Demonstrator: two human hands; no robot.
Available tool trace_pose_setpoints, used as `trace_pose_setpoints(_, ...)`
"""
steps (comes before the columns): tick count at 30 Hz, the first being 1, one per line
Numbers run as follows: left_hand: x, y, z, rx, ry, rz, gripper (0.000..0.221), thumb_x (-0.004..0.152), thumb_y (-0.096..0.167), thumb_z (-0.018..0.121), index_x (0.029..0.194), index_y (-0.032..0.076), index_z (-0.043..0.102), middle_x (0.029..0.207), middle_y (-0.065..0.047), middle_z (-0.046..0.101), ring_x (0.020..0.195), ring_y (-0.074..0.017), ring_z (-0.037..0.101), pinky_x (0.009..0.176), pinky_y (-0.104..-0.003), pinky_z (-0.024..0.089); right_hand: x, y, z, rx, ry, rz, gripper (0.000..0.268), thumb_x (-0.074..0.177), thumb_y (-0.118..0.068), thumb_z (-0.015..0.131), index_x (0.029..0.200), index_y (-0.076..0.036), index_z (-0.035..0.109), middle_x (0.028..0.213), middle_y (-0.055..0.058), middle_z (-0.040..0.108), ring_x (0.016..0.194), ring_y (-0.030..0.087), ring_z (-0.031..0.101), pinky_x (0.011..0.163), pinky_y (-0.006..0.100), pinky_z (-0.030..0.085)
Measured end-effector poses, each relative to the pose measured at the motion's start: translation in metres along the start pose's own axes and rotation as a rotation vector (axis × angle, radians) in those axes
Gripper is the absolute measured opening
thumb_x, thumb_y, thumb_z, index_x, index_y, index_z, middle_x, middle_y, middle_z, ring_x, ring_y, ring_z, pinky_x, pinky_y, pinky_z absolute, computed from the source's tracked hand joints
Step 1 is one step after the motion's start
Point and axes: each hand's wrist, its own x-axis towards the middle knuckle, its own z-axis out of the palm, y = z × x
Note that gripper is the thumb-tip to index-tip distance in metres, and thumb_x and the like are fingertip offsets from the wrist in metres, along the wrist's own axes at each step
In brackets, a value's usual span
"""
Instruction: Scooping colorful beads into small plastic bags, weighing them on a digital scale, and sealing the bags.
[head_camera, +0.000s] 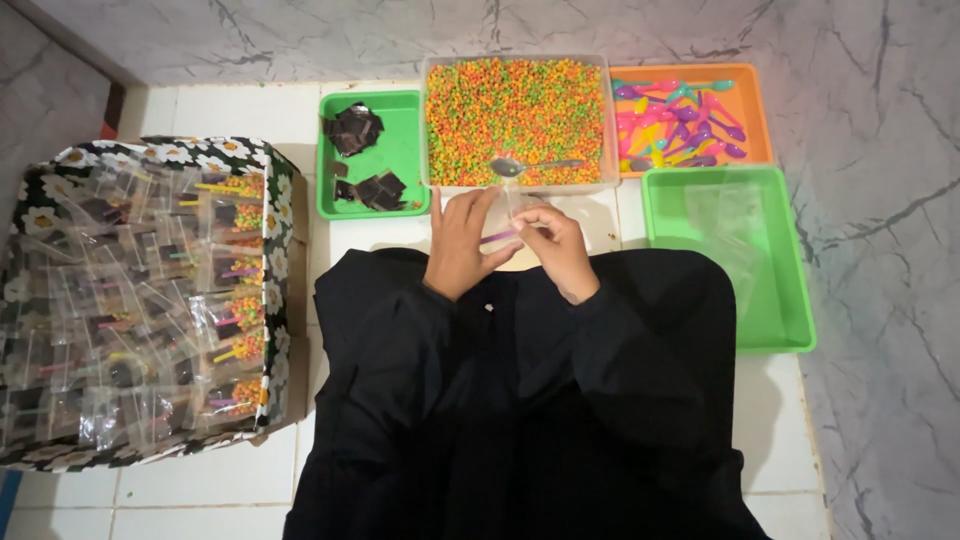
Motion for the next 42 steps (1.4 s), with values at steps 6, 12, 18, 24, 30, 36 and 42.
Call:
trace_pose_setpoints(6,0.014,-0.051,-0.001,0.113,0.063,-0.086,0.096,0.070,0.046,0.093,0.147,0.008,0.050,0.134,-0.020,0.057,0.129,-0.0390,0.055,0.119,-0.069,0.015,0.015,0.003,-0.028,0.114,0.178,0.160,0.014,0.099,-0.009,0.069,0.111,-0.004,0.075,0.103,0.014,0.072,0.093,0.021,0.072,0.077,0.029,0.062)
trace_pose_setpoints(12,0.039,-0.112,0.000,0.192,0.151,-0.163,0.091,0.077,0.045,0.091,0.146,0.003,0.049,0.140,-0.022,0.054,0.134,-0.0400,0.052,0.117,-0.068,0.017,0.046,0.054,-0.078,0.041,0.211,0.279,0.018,0.101,-0.011,0.066,0.114,-0.001,0.071,0.104,0.014,0.072,0.096,0.021,0.072,0.078,0.029,0.062)
trace_pose_setpoints(18,0.043,-0.160,0.039,0.021,0.199,-0.344,0.095,0.080,0.038,0.090,0.154,0.008,0.039,0.138,-0.012,0.055,0.131,-0.0350,0.053,0.115,-0.070,0.021,0.101,0.101,-0.098,-0.118,0.166,0.343,0.019,0.102,-0.014,0.064,0.114,-0.002,0.073,0.104,0.018,0.074,0.099,0.027,0.073,0.080,0.035,0.063)
trace_pose_setpoints(24,0.048,-0.179,0.044,0.126,0.263,-0.467,0.107,0.077,0.035,0.093,0.160,0.009,0.031,0.138,-0.013,0.053,0.128,-0.0358,0.053,0.112,-0.066,0.026,0.183,0.232,-0.119,-0.574,0.086,0.164,0.027,0.093,-0.016,0.073,0.119,-0.008,0.076,0.104,0.015,0.075,0.103,0.031,0.072,0.084,0.043,0.059)
trace_pose_setpoints(30,0.050,-0.180,0.052,0.136,0.234,-0.532,0.112,0.072,0.037,0.095,0.160,0.009,0.032,0.136,-0.013,0.053,0.126,-0.0359,0.054,0.113,-0.066,0.025,0.227,0.269,-0.119,-1.036,-0.144,0.166,0.034,0.089,-0.024,0.072,0.122,-0.020,0.076,0.112,0.006,0.078,0.114,0.031,0.070,0.100,0.045,0.056)
trace_pose_setpoints(36,0.055,-0.180,0.053,0.096,0.197,-0.529,0.111,0.072,0.038,0.095,0.159,0.008,0.033,0.137,-0.015,0.052,0.126,-0.0372,0.053,0.116,-0.064,0.024,0.222,0.276,-0.104,-1.258,-0.216,0.217,0.030,0.082,-0.021,0.079,0.112,-0.019,0.082,0.108,0.009,0.078,0.117,0.036,0.068,0.102,0.045,0.055)
trace_pose_setpoints(42,0.059,-0.179,0.058,0.052,0.184,-0.554,0.113,0.070,0.033,0.096,0.160,0.009,0.034,0.135,-0.016,0.053,0.125,-0.0394,0.054,0.114,-0.067,0.026,0.225,0.310,-0.117,-1.207,-0.276,0.215,0.020,0.084,-0.035,0.077,0.100,-0.026,0.083,0.099,0.007,0.079,0.110,0.033,0.070,0.104,0.041,0.052)
